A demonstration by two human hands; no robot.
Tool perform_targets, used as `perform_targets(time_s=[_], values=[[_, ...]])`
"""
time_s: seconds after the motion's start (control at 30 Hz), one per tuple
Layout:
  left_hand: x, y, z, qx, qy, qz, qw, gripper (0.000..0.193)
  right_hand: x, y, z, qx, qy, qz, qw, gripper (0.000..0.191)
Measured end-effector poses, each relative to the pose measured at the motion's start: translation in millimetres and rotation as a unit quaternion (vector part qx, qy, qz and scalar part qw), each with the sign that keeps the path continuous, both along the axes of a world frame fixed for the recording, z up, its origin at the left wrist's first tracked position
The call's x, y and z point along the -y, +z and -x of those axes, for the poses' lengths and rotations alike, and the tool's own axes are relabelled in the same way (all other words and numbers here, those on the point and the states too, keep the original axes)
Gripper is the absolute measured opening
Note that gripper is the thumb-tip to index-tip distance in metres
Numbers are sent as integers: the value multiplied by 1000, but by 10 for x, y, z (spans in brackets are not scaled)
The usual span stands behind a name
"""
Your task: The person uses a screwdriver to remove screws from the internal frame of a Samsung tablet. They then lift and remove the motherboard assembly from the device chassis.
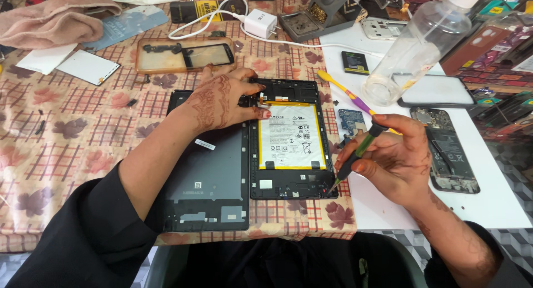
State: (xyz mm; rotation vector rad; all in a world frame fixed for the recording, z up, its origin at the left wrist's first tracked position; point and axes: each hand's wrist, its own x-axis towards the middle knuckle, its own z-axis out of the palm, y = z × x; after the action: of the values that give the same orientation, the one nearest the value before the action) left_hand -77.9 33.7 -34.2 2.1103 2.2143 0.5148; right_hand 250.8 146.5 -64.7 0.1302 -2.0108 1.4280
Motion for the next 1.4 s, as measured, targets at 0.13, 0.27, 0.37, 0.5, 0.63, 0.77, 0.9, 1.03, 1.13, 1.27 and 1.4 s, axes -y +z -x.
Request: perform_targets(time_s=[0.13, 0.27, 0.37, 0.5, 0.63, 0.77, 0.9, 1.03, 1.13, 1.27, 1.4], values=[[-5, -27, -5, -8, 4, 4, 1000, 73, 18, 11, -9, 4, 12, 6, 1000, 73], [-1, -49, -2, -10, -6, -9, 1000, 72, 14, 2, -18, -1, 15, 3, 1000, 73], [-2, -59, 4, -9, -4, -6, 1000, 72, 14, -15, -34, -5, 15, 5, 1000, 73], [3, -68, -1, -8, -2, -5, 1000, 72, -2, -28, -59, -3, -3, 5, 1000, 74], [-3, -60, -8, -15, 0, -1, 1000, 72, -18, -45, -64, -8, 4, -1, 1000, 74], [0, -59, -14, -12, 3, 5, 1000, 72, -16, -52, -70, -9, 5, -4, 1000, 73], [-8, -54, -13, -11, 5, 15, 1000, 71, -16, -59, -67, 1, 13, 10, 1000, 74], [-10, -85, -1, -13, 0, 5, 1000, 71, -36, -74, -63, -12, 24, -16, 1000, 72], [-27, -110, 13, -10, 0, 6, 1000, 71, -41, -85, -79, -22, 30, -28, 999, 72], [-44, -150, 31, -15, 3, 9, 1000, 71, -7, -82, -104, -23, 40, -9, 999, 68], [-55, -171, 42, -25, 2, 6, 1000, 71, 62, -39, -116, -21, 53, 20, 998, 63]])
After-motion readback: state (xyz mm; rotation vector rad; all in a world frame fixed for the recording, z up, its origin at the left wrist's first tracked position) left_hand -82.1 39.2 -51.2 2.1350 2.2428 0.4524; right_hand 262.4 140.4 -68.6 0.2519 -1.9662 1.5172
